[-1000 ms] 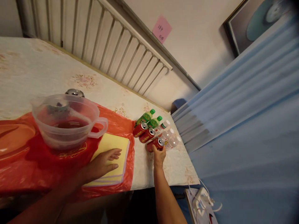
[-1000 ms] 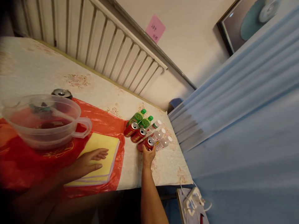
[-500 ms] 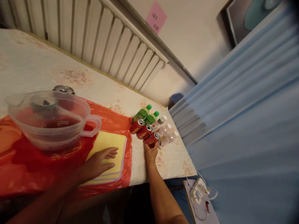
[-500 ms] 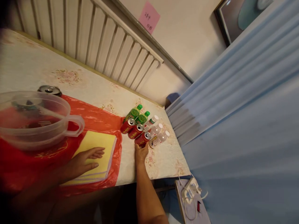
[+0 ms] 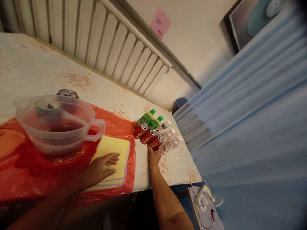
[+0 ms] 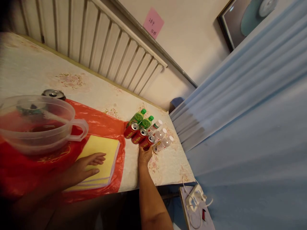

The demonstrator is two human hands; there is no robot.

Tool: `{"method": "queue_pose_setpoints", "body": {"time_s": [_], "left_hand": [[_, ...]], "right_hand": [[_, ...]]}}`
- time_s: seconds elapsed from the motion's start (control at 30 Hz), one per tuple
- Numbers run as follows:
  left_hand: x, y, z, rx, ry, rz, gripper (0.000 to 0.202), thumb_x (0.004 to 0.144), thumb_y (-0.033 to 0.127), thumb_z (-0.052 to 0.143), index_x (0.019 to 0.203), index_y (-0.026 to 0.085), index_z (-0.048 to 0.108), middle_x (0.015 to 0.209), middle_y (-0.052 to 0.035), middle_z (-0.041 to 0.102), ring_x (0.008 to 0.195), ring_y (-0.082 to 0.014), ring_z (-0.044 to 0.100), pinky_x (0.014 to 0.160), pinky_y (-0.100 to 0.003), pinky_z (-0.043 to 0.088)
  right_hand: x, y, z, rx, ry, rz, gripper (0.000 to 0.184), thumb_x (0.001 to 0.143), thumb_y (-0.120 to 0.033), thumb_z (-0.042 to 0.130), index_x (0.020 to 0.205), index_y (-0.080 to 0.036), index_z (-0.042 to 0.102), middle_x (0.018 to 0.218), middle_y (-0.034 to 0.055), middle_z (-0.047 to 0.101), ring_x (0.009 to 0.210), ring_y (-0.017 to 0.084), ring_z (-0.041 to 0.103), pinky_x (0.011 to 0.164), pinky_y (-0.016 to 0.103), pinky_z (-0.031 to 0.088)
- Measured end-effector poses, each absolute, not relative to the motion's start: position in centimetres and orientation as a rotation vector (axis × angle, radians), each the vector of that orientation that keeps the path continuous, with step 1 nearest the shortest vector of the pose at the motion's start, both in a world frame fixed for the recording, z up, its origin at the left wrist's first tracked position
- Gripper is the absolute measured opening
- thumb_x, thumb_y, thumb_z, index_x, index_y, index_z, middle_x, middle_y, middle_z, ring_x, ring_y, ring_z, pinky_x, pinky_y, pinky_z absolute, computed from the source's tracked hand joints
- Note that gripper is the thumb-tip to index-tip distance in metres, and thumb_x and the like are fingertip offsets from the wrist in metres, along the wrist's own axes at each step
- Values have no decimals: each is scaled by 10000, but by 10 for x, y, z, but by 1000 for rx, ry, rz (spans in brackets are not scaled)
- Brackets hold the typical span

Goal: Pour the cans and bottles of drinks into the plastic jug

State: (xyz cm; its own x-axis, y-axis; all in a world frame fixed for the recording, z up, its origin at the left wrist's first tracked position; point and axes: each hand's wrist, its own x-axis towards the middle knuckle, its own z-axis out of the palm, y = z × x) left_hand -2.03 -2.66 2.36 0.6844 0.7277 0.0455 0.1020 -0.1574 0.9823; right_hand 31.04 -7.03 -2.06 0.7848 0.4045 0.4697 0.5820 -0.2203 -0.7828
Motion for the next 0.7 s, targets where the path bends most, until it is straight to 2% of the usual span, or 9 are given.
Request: {"method": "queue_pose_setpoints", "body": {"time_s": [0.33, 0.7], "left_hand": [[-21, -26, 23, 1660, 679, 615, 613, 683, 393, 607, 1247, 158, 569, 1157, -115, 715, 1033, -264, 686, 928, -410, 550], [-20, -26, 22, 1643, 690, 608, 615, 684, 390, 597, 1250, 153, 569, 1179, -126, 709, 1042, -268, 679, 945, -422, 540]], "right_hand": [[314, -68, -21, -1841, -759, -212, 459, 633, -354, 753, 1027, -154, 627, 946, 89, 719, 849, 253, 657, 828, 365, 498], [320, -63, -26, -1771, -820, -206, 480, 652, -364, 732, 1056, -130, 623, 925, 96, 711, 809, 243, 641, 795, 361, 494]]}}
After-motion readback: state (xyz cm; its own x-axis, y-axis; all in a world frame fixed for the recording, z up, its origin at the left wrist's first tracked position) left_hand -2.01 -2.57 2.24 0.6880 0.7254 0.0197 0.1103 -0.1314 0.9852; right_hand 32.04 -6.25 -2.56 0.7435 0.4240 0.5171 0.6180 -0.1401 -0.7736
